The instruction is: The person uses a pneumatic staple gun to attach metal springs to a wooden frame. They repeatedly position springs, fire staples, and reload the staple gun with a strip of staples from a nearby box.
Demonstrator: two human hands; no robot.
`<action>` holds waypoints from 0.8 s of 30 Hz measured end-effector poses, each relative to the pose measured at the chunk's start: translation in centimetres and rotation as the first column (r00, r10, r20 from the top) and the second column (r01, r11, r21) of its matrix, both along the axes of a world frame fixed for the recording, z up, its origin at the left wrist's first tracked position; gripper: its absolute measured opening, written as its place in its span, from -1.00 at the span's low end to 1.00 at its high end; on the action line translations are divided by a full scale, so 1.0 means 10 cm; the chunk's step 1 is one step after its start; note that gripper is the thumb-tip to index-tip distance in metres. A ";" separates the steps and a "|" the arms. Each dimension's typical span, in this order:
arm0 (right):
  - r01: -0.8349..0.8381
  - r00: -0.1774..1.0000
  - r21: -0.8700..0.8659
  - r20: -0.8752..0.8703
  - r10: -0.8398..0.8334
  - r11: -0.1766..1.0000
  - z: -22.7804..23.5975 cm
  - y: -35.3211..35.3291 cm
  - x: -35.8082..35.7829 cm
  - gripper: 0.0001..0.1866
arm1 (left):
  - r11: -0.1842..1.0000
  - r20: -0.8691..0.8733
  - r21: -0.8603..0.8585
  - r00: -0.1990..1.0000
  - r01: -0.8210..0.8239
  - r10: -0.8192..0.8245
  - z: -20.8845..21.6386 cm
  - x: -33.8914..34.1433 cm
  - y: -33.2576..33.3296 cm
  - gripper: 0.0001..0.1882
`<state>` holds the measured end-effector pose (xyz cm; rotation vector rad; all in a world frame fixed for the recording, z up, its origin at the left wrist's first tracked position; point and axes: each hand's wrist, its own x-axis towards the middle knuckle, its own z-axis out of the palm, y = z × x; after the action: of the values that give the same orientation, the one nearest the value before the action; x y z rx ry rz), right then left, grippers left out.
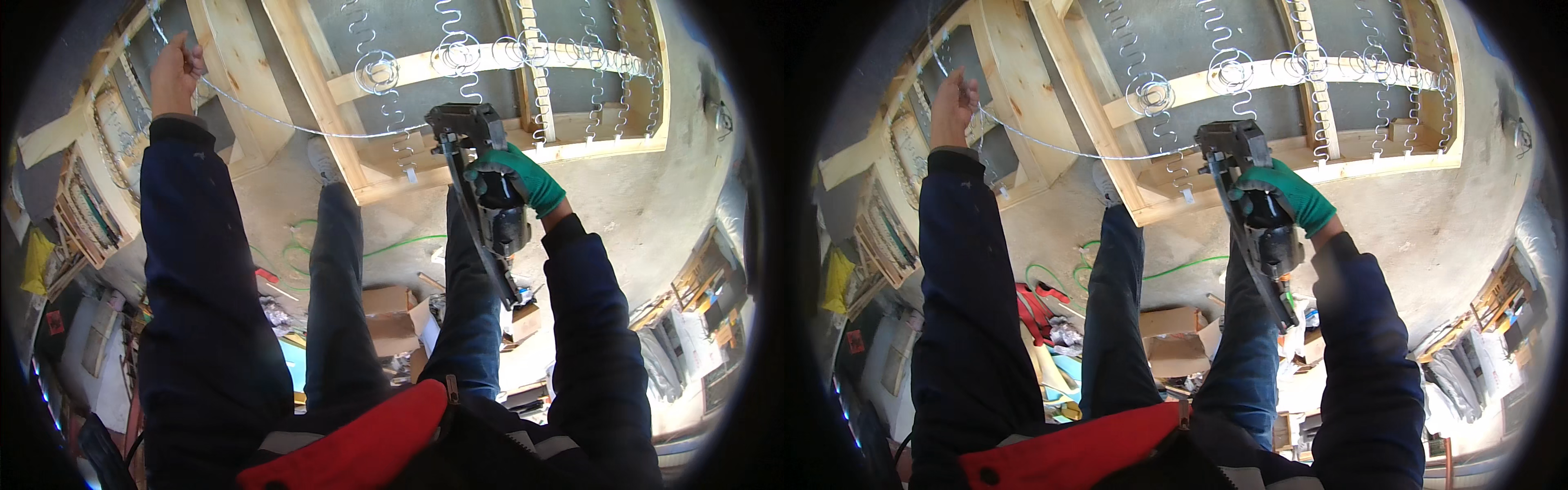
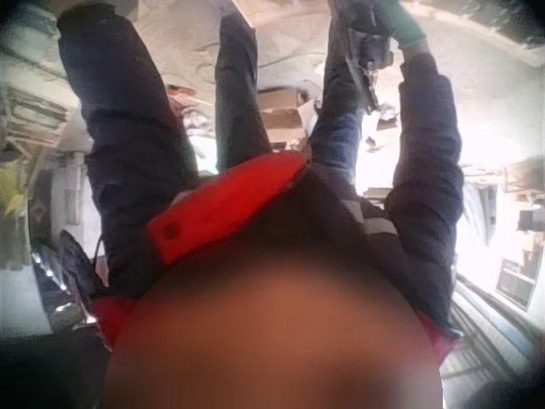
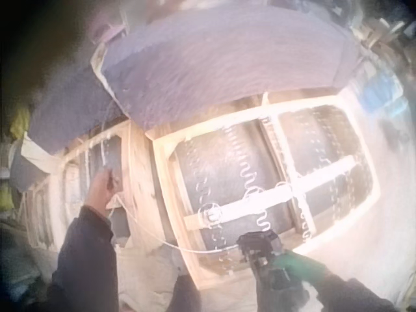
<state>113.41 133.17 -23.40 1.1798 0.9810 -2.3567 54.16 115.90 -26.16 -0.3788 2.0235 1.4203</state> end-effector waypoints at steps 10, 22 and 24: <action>0.109 0.993 0.076 0.035 -0.112 0.991 0.44 0.71 0.78 -0.66 | 0.972 -0.581 -0.225 0.810 -0.068 -0.078 1.20 1.70 0.11 -0.49; 0.209 0.892 0.315 0.327 -0.313 0.926 0.80 0.47 1.17 -0.59 | 0.729 -0.516 -0.450 0.517 0.515 -0.683 1.01 -0.42 1.59 -0.67; 0.224 0.849 0.305 0.405 -0.339 0.926 0.82 0.26 1.08 -0.63 | 0.753 -0.517 -0.304 0.563 0.583 -0.645 1.21 -0.96 1.92 -0.83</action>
<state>124.21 135.79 -15.17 1.9862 1.0016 -2.0364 44.52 135.05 -14.01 0.8103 2.3605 1.0332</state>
